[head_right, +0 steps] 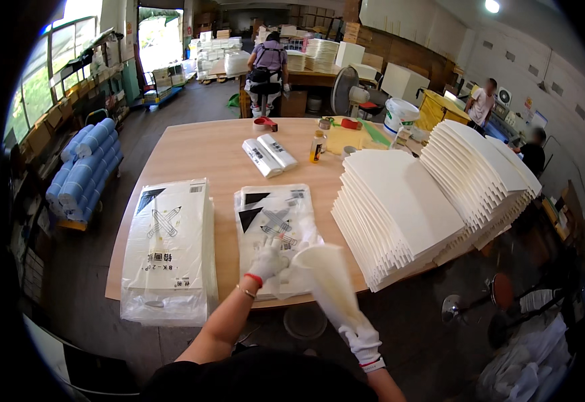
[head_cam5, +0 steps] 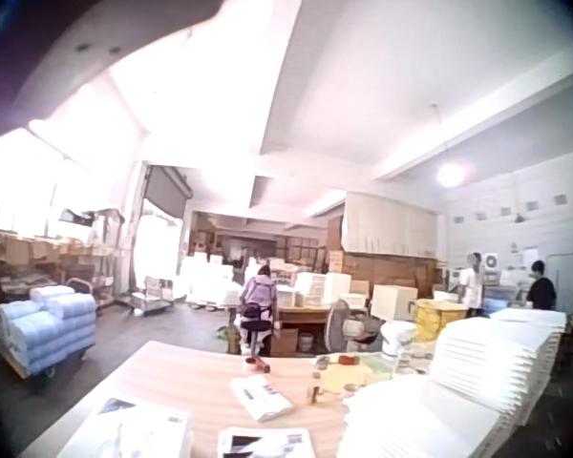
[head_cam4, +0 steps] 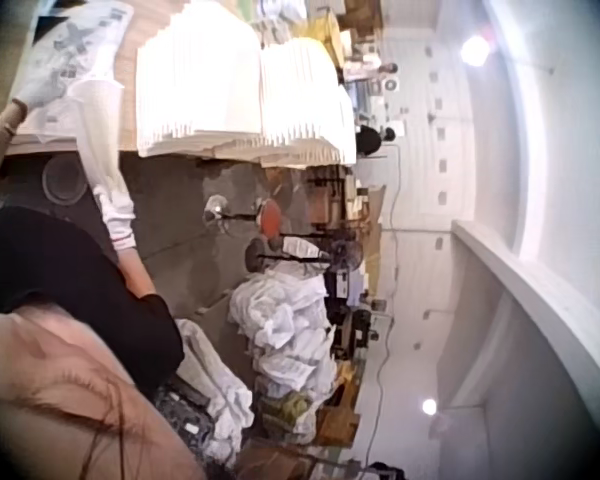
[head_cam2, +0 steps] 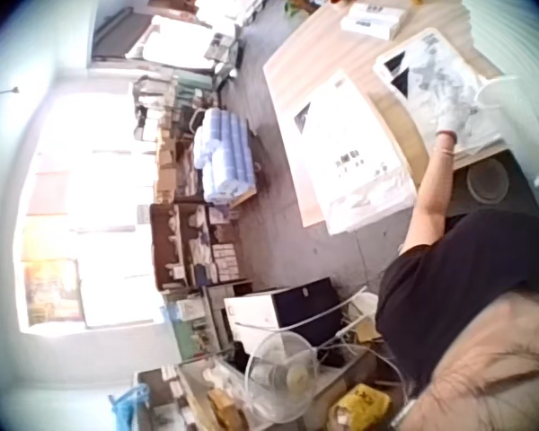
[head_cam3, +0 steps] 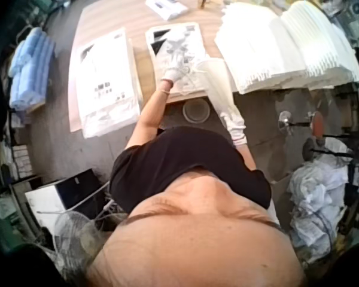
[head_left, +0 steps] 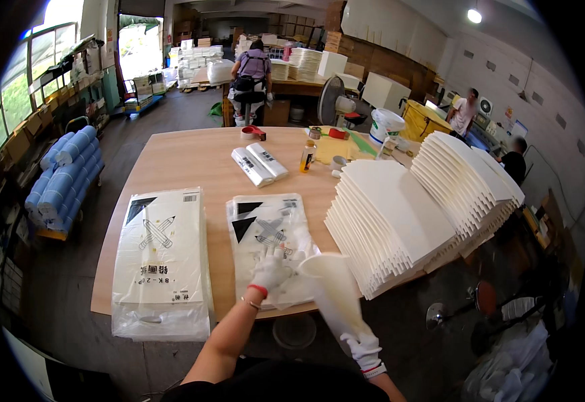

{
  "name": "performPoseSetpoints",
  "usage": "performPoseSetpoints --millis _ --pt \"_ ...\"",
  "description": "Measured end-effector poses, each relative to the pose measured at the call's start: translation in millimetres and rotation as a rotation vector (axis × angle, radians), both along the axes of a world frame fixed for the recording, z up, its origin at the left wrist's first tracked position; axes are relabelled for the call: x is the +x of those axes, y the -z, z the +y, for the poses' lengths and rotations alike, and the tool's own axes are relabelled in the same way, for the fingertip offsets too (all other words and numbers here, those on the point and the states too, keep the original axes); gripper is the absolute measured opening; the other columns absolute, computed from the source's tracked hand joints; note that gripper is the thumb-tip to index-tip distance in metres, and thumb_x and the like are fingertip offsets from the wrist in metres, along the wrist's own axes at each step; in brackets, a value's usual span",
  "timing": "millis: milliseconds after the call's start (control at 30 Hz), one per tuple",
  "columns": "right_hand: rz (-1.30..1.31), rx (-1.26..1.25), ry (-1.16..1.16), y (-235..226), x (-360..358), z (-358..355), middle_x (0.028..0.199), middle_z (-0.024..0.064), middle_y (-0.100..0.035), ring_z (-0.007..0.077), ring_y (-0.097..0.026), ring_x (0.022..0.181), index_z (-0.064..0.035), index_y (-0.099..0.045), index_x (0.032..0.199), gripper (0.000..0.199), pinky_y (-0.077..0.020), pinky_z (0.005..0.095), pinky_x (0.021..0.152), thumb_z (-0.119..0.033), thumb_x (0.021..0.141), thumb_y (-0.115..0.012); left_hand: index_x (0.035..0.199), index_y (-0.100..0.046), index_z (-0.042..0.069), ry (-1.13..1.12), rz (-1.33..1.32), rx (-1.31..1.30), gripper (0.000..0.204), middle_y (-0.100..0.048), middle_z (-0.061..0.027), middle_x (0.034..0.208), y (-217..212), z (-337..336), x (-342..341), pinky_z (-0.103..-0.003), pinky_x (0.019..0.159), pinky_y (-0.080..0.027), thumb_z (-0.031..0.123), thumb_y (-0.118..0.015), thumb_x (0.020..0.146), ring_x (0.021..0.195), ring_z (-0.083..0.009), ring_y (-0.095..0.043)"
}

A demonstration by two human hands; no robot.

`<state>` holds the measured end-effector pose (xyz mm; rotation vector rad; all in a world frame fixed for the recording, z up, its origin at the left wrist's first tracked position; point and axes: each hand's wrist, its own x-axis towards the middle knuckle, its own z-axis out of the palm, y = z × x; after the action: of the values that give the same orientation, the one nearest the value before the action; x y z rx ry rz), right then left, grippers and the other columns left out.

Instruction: The person repeatedly picks up sheets of white paper from a stack on a table, places them into clear plastic packaging, and sets the packaged items aside. The task is performed continuously throughout the clip in a warehouse setting.

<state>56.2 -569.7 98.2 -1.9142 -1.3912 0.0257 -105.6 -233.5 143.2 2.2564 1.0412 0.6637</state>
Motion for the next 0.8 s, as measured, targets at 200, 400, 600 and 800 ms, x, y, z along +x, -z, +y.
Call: performPoseSetpoints --millis 200,400,600,800 --pt "0.035 -0.718 0.015 1.1 13.3 54.3 0.119 0.0173 -0.069 0.0378 -0.068 0.106 -0.0153 -0.069 0.118 0.047 -0.0544 0.0495 0.087 -0.05 0.087 -0.067 0.119 -0.063 0.007 0.213 -0.042 0.107 0.045 -0.07 -0.02 0.101 26.7 -57.6 42.4 -0.051 0.094 -0.05 0.025 -0.072 0.079 0.096 -0.0382 -0.068" --pt "0.311 -0.601 0.291 6.4 27.4 127.6 0.124 0.0229 -0.066 0.0418 -0.064 0.114 -0.0118 -0.061 0.123 0.06 -0.0509 0.0482 0.095 -0.052 0.082 -0.075 0.126 -0.061 0.006 0.369 0.04 0.264 0.047 -0.069 -0.0155 0.097 57.5 -68.1 32.5 -0.051 0.089 -0.05 0.021 -0.069 0.082 0.094 -0.0364 -0.066" --pt "0.065 -0.361 0.278 76.7 44.4 220.8 0.133 0.0263 -0.057 0.0457 -0.064 0.11 -0.0132 -0.046 0.139 0.059 -0.051 0.057 0.089 -0.043 0.091 -0.064 0.136 -0.056 0.013 0.367 0.208 0.322 0.055 -0.068 -0.0128 0.107 159.0 -42.6 3.2 -0.049 0.094 -0.051 0.022 -0.068 0.083 0.11 -0.036 -0.061" --pt "-0.024 -0.702 0.178 93.1 110.5 257.1 0.114 0.0304 -0.067 0.0479 -0.066 0.106 -0.0172 -0.045 0.141 0.042 -0.0514 0.0582 0.087 -0.028 0.101 -0.043 0.145 -0.048 0.01 -0.237 0.128 0.738 0.058 -0.062 -0.0179 0.12 170.5 7.8 -15.8 -0.042 0.102 -0.049 0.021 -0.064 0.091 0.113 -0.0339 -0.06"
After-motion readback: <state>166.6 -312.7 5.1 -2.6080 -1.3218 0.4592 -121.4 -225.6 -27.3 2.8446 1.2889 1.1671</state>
